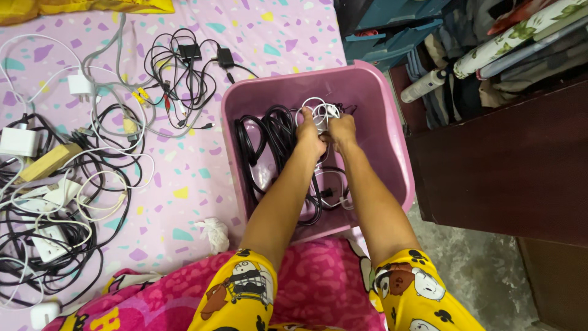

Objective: The person sits on a bed and organizes a pile of tangled cables. They pick up individual white cables, wrap them around a small white circular object, and place the bundled cables into a pink plastic bin. The person repeats this process with several cables.

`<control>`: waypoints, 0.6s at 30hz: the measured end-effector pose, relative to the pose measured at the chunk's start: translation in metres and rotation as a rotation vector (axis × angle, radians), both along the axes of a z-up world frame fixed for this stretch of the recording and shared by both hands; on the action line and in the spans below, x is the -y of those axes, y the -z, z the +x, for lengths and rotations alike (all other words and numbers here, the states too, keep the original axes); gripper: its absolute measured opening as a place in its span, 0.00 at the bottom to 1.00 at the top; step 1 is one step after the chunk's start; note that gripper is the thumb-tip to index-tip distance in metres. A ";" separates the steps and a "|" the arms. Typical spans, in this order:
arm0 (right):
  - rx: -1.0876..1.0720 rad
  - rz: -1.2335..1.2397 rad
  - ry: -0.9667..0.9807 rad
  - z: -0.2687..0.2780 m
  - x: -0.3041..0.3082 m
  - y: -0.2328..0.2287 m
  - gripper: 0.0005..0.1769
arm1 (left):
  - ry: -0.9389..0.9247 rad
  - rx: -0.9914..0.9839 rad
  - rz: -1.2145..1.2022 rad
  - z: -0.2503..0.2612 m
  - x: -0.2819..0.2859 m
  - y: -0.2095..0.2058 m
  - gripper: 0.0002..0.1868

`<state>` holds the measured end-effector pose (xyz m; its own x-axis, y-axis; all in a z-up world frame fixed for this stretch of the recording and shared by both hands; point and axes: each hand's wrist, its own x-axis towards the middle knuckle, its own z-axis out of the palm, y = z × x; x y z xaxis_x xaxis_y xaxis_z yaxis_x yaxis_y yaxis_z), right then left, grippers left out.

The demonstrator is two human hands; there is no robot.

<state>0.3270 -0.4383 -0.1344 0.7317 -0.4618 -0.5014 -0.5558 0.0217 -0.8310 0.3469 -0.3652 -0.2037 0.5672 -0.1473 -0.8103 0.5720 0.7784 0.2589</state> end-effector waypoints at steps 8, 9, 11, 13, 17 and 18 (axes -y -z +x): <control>0.067 0.032 -0.017 -0.001 0.001 -0.002 0.09 | -0.102 -0.045 -0.098 0.001 -0.003 -0.021 0.30; 0.067 0.054 -0.014 -0.001 0.001 -0.001 0.09 | -0.094 -0.055 -0.101 0.001 -0.004 -0.024 0.33; 0.069 0.097 -0.011 -0.002 0.003 -0.001 0.09 | -0.081 0.021 -0.137 -0.001 -0.005 -0.026 0.33; 0.071 0.121 -0.006 -0.004 0.004 -0.001 0.10 | -0.072 0.070 -0.171 -0.004 -0.006 -0.025 0.32; 0.087 0.127 -0.011 -0.005 0.003 0.000 0.12 | -0.040 0.123 -0.236 -0.008 -0.010 -0.027 0.33; 0.092 0.128 -0.014 -0.006 0.003 0.000 0.12 | -0.025 0.138 -0.253 -0.010 -0.011 -0.029 0.33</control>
